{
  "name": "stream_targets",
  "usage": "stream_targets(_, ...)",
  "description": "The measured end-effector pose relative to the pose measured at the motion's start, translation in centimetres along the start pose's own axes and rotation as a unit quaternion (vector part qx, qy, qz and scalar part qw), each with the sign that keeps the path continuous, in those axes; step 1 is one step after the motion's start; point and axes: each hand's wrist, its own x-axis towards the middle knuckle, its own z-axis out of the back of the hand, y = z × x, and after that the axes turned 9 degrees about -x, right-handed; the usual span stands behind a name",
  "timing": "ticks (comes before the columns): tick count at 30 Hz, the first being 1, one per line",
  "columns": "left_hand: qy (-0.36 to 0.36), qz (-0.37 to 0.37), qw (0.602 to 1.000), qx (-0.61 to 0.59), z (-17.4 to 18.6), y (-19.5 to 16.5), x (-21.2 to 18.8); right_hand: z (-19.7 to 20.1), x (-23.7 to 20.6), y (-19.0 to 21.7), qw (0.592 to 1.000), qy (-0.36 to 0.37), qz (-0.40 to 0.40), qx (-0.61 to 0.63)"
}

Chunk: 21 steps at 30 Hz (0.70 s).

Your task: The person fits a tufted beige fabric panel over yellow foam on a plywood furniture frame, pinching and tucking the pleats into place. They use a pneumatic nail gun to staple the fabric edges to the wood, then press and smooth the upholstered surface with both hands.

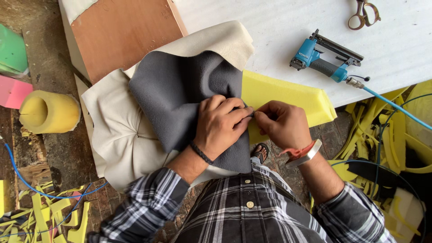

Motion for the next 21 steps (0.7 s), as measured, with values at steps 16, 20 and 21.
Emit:
stream_targets(16,0.03,0.047,0.994,-0.098,-1.7,3.1,0.4,9.2,17.3,-16.7,0.906,-0.013,0.085,-0.414)
stream_targets(20,0.024,0.044,0.994,-0.095,-1.6,3.8,0.4,6.1,19.5,-19.3,0.88,-0.053,0.068,-0.466)
stream_targets(21,0.021,0.041,0.994,-0.095,-1.6,4.0,0.3,5.9,19.9,-19.3,0.876,-0.074,0.079,-0.47)
